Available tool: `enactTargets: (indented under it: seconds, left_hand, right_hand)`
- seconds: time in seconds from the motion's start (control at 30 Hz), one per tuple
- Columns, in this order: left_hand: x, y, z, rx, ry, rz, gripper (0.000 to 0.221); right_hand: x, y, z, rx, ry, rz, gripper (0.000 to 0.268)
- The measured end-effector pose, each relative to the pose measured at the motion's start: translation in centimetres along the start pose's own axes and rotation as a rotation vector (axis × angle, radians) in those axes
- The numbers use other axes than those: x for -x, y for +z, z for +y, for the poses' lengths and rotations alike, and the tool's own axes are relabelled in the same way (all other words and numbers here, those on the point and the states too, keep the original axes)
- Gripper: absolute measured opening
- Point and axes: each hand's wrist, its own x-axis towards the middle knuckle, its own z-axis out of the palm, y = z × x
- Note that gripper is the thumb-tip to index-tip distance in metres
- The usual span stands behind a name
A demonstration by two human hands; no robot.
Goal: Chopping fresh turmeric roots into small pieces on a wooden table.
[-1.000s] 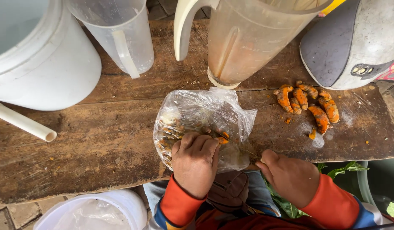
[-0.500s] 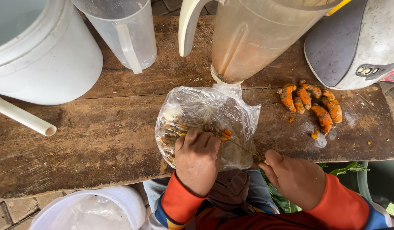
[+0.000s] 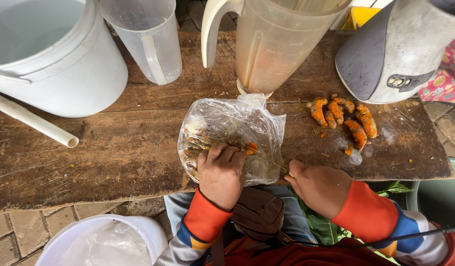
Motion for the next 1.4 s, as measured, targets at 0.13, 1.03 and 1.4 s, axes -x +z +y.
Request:
enactTargets:
  seconds: [0.13,1.03,1.4]
  left_hand:
    - [0.2,-0.1,-0.1,0.017,0.010,0.045,0.016]
    - [-0.1,-0.3,-0.1,0.087,-0.057,-0.044,0.016]
    - [0.4,-0.2,-0.2,0.105,-0.072,-0.017,0.014]
  right_hand:
    - [-0.5,0.8,0.4,0.004,0.008,-0.014,0.032]
    - [-0.8,1.3,0.1,-0.005,0.065,-0.117,0.031]
    - [1.8,1.1,-0.6,0.128,-0.072,0.282,0.030]
